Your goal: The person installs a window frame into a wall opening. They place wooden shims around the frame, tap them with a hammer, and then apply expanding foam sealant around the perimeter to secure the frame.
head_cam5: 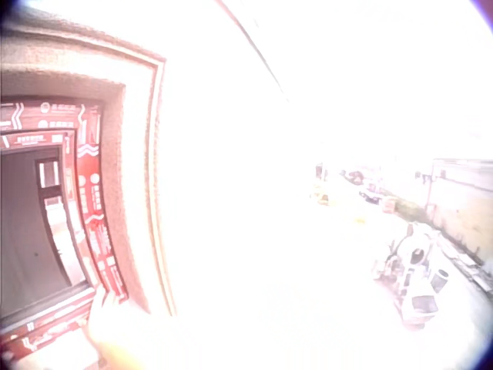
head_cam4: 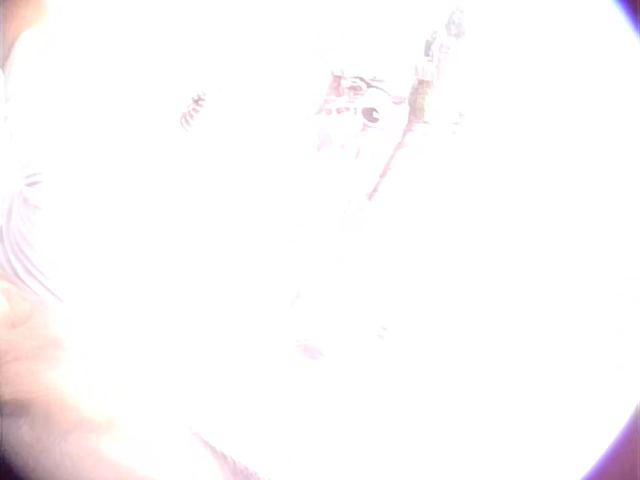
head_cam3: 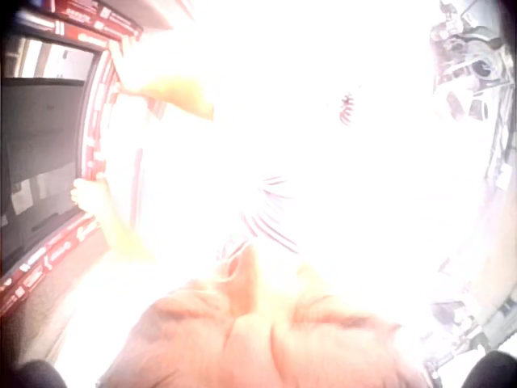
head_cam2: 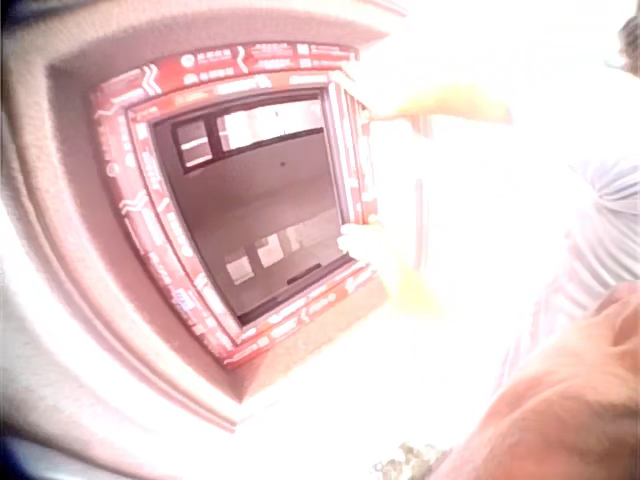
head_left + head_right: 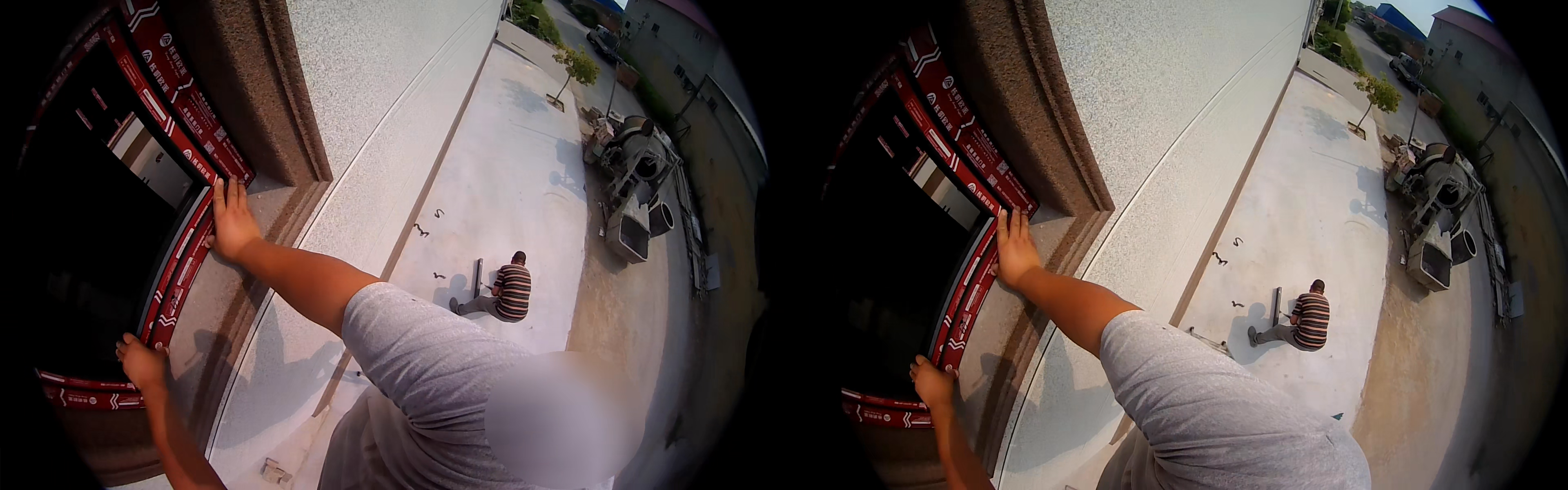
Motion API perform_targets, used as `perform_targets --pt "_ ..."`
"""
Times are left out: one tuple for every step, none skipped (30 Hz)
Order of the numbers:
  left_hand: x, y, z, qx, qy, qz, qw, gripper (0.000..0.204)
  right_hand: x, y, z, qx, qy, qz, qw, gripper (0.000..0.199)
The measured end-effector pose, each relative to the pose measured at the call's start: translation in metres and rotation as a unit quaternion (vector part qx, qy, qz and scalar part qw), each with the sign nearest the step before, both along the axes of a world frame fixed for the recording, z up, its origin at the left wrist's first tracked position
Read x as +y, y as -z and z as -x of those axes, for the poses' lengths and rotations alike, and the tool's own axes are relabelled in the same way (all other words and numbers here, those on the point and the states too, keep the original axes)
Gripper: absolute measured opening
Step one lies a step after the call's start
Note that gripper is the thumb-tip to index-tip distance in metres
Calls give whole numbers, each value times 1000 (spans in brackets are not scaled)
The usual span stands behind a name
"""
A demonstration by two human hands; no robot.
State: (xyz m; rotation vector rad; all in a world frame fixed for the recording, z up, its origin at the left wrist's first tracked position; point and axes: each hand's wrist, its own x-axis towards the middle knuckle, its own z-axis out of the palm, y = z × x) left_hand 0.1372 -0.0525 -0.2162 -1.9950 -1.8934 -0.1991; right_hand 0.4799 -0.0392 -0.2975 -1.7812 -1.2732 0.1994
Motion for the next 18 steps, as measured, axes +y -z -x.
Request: perform_targets --pt "-1 2 4 5 4 -10 1000 79 1 0 2 -4 -3 -1 1000 135" --pt "0 6 4 9 12 -20 1000 79 -2 -1 0 -9 -2 -1 1000 135" --pt "2 6 4 6 8 -6 1000 78 -6 -5 -1 4 -8 -2 1000 135" --pt "2 4 4 2 2 7 1000 78 -7 -4 -2 2 -7 -7 1000 134" --pt "3 3 3 -1 -5 20 1000 77 -5 -3 -2 1 -7 -13 1000 133" --pt "2 5 2 6 3 17 1000 77 -6 -2 -3 -1 -6 -19 1000 132" --pt "1 3 4 13 6 11 1000 77 -7 -5 -2 -11 -11 -18 1000 130" --pt "0 1 6 20 9 4 1000 76 -8 -5 -3 -7 -13 -14 1000 129" --pt "-1 2 5 17 17 6 1000 77 -11 -5 -3 -3 -17 -11 1000 129" --pt "0 4 9 14 20 2 1000 77 -9 -9 1 0 -25 -15 1000 128" --pt "2 8 14 10 22 -3 1000 77 -12 -8 -2 0 -28 -15 999 127" --pt "0 12 15 14 26 -14 999 77 -10 -3 0 1 -26 -18 1000 127" --pt "2 10 8 16 33 -17 999 77 -6 -1 -4 0 -19 -22 1000 127" --pt "5 6 -1 12 30 -2 999 77 -3 -1 -8 -3 -10 -23 1000 127" --pt "3 0 -3 17 22 -3 1000 78 -3 -3 -9 -3 -5 -23 1000 126" --pt "0 -1 -2 18 -2 22 1000 79 -5 -3 -5 -5 -12 -18 1000 127" --pt "-4 0 3 17 -3 15 1000 79 -8 -6 -1 -6 -17 -14 1000 127" --pt "-2 1 2 19 3 11 1000 81 -8 -6 -3 -7 -16 -10 1000 127"
